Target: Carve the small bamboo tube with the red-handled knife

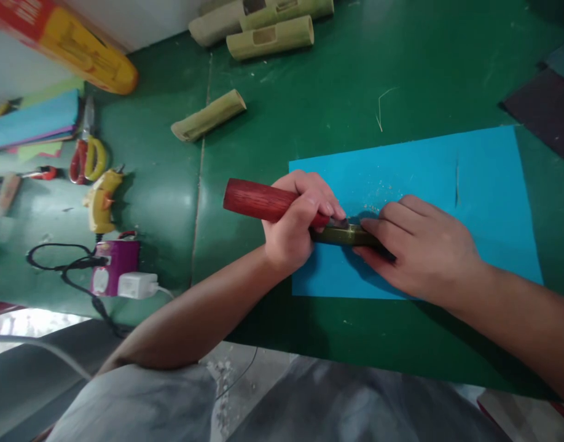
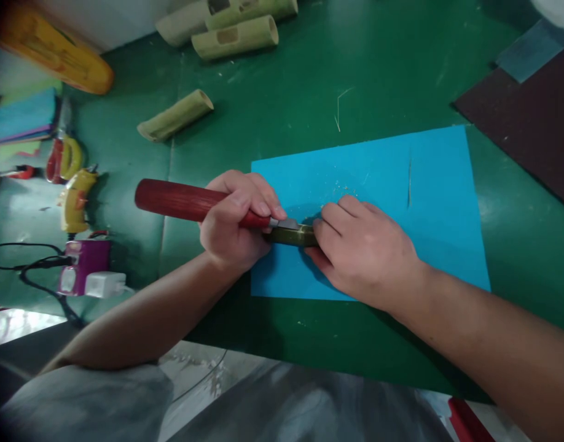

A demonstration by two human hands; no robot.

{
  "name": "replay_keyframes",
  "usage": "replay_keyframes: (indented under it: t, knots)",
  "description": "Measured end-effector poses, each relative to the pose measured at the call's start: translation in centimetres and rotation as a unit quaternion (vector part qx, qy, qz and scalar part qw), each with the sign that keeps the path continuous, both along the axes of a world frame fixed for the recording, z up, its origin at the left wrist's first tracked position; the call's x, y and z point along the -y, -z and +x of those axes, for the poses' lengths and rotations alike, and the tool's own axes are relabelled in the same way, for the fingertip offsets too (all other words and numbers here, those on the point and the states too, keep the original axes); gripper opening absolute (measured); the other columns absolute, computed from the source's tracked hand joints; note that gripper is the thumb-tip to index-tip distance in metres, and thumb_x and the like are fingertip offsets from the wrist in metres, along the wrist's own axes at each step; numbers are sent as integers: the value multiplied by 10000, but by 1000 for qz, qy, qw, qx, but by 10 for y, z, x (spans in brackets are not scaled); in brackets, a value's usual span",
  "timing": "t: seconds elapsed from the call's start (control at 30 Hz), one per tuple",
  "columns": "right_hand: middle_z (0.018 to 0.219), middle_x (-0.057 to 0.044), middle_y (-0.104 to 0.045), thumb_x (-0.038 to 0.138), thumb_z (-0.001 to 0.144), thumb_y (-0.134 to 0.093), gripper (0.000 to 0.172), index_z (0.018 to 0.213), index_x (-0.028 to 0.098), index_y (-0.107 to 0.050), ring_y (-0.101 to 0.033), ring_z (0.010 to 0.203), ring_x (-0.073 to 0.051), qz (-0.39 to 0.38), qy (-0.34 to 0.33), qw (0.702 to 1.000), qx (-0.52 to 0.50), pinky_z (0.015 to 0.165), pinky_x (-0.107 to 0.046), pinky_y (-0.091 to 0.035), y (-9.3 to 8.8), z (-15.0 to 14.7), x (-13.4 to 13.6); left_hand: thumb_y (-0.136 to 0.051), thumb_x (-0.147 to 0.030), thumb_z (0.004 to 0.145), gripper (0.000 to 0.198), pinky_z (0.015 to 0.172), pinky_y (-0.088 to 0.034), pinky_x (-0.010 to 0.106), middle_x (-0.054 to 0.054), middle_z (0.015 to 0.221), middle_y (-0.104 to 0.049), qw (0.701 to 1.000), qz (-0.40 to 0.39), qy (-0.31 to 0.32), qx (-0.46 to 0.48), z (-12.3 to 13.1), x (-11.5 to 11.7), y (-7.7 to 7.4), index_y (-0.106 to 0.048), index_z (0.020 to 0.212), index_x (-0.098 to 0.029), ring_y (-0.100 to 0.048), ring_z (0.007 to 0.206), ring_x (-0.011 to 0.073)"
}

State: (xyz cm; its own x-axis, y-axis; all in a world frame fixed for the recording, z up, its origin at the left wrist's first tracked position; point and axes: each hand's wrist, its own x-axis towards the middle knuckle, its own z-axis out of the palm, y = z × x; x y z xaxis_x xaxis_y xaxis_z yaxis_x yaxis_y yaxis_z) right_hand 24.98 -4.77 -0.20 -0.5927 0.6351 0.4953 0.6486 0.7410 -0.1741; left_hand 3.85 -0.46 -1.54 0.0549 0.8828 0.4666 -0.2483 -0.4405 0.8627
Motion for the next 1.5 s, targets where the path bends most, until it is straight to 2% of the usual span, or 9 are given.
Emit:
replay_keyframes:
  t: [0.23, 0.43, 0.63, 0.83, 0.9, 1.07, 1.27, 1.4, 1.5]
  knots:
    - [836, -92, -719, 316, 1165, -622, 330, 1009, 115, -832, -610, 810, -247, -15, -11, 1000, -6, 702, -388, -440, -2, 0, -1, -690, -406, 1111, 448, 428, -399, 240, 8, 676, -710, 998, -50, -12, 28, 0, 6, -5, -695, 708, -210, -536, 463, 93]
    - [905, -94, -776, 330, 1156, -653, 284, 1072, 135, -841, -659, 837, -242, -33, -21, 999, -5, 733, -382, -457, -6, 9, -2, -733, -445, 1109, 373, 657, -638, 286, 10, 738, -739, 997, 17, 67, -25, -6, -7, -2, -699, 807, -229, -728, 663, 155]
    - [958, -88, -821, 347, 1176, -637, 288, 1085, 169, -845, -698, 872, -244, -36, -56, 998, 14, 756, -395, -492, -10, 19, -5, -778, -537, 1068, 362, 650, -634, 360, 22, 743, -738, 989, 66, 106, -82, -10, -6, -8, -679, 849, -266, -781, 713, 220]
    - [991, -95, -832, 382, 1195, -607, 340, 1075, 167, -842, -702, 869, -251, -57, -86, 995, 13, 739, -406, -498, -9, 20, -9, -676, -507, 1127, 404, 697, -643, 351, 37, 777, -752, 984, 60, 114, -126, -10, -1, -12, -671, 818, -247, -749, 735, 186]
    - [992, -90, -830, 401, 1199, -603, 350, 1075, 176, -841, -701, 870, -243, -62, -92, 994, 13, 736, -396, -486, -8, 21, -10, -715, -543, 1082, 423, 589, -596, 333, 15, 686, -709, 986, 94, 108, -91, -10, -1, -13, -651, 775, -259, -707, 638, 172]
    - [981, -90, -826, 411, 1195, -599, 358, 1044, 196, -843, -692, 872, -252, -75, -96, 992, 25, 738, -415, -486, -8, 21, -11, -789, -686, 1015, 527, 571, -598, 356, 2, 637, -688, 981, 80, 110, -137, -8, -4, -13, -645, 730, -266, -682, 571, 172]
    - [980, -106, -820, 394, 1182, -637, 331, 1021, 186, -837, -673, 873, -266, -60, -91, 994, 22, 745, -434, -498, -8, 20, -11, -850, -445, 1033, 333, 539, -556, 264, -32, 717, -748, 983, 81, 92, -135, -9, -3, -14, -677, 823, -252, -712, 589, 124]
    - [965, -95, -795, 427, 1199, -599, 370, 1057, 180, -836, -658, 877, -259, -66, -88, 994, 21, 752, -419, -478, -7, 21, -11, -827, -404, 1024, 248, 578, -573, 293, -10, 709, -759, 975, 129, 72, -166, -18, 0, -17, -748, 845, -252, -701, 604, 147]
    - [983, -97, -793, 434, 1207, -571, 387, 1051, 197, -834, -674, 885, -256, -77, -87, 993, 32, 756, -412, -460, -6, 22, -10, -820, -373, 1002, 135, 491, -514, 277, 8, 746, -808, 969, 96, 112, -198, -27, 3, -17, -813, 923, -264, -659, 523, 140]
